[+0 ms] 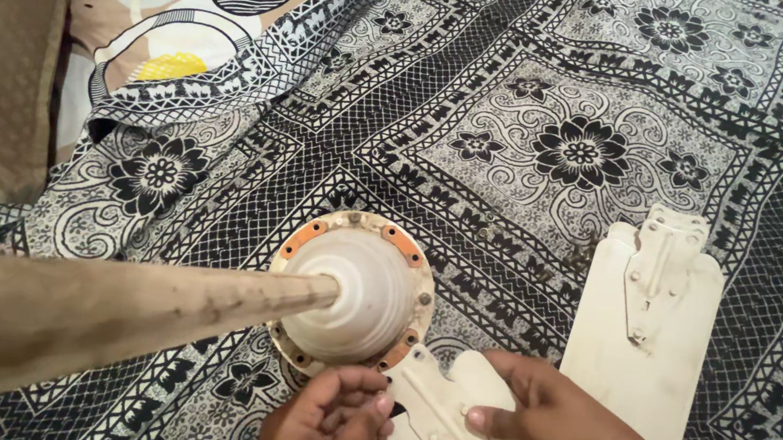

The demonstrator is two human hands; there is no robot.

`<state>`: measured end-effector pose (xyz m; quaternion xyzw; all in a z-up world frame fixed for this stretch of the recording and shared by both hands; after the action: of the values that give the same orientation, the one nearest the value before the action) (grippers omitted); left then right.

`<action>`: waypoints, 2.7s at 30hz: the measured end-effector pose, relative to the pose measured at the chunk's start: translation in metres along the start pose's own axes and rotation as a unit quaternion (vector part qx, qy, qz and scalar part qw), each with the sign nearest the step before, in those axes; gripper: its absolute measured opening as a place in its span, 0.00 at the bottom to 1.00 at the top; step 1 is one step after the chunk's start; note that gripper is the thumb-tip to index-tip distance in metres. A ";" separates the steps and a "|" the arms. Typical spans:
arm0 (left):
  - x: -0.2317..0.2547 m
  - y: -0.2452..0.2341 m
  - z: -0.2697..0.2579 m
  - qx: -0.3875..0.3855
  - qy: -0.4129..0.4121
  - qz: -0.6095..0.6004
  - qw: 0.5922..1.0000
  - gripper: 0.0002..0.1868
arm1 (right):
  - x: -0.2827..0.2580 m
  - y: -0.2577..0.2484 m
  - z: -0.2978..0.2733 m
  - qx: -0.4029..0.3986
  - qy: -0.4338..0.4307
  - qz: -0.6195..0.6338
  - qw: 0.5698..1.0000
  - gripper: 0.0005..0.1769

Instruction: The person assembles an electric fan by inserting a metal rod into the motor housing, fitting the plastic fan cap over the rod, and then attaching a fan blade to the motor housing using screws and a screwdriver. The person repeats the blade attachment process for additional blades.

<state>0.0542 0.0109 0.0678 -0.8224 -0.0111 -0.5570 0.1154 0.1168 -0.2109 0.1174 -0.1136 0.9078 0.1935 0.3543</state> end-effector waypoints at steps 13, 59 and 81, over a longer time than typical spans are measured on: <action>-0.025 -0.007 0.013 0.018 -0.104 0.000 0.994 0.11 | 0.008 -0.001 0.004 -0.068 -0.050 0.062 0.995 0.29; 0.067 0.001 -0.022 0.226 0.330 0.449 0.800 0.10 | 0.017 0.001 0.019 0.017 -0.074 -0.070 0.995 0.24; 0.064 0.001 -0.023 0.278 0.376 0.498 0.731 0.11 | -0.019 0.021 -0.013 0.105 -0.079 -0.259 0.957 0.41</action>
<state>0.0575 -0.0018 0.1346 -0.3653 0.2896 -0.6554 0.5942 0.1160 -0.1966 0.1447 -0.2914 0.8315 0.0074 0.4729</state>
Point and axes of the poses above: each hand's wrist, its own z-axis towards the middle knuckle, its own y-axis out of the palm, x = y × z, the point moved 4 cm from there along z, towards the middle knuckle, and after that the axes turned 14 degrees about z, right-handed, at the moved point
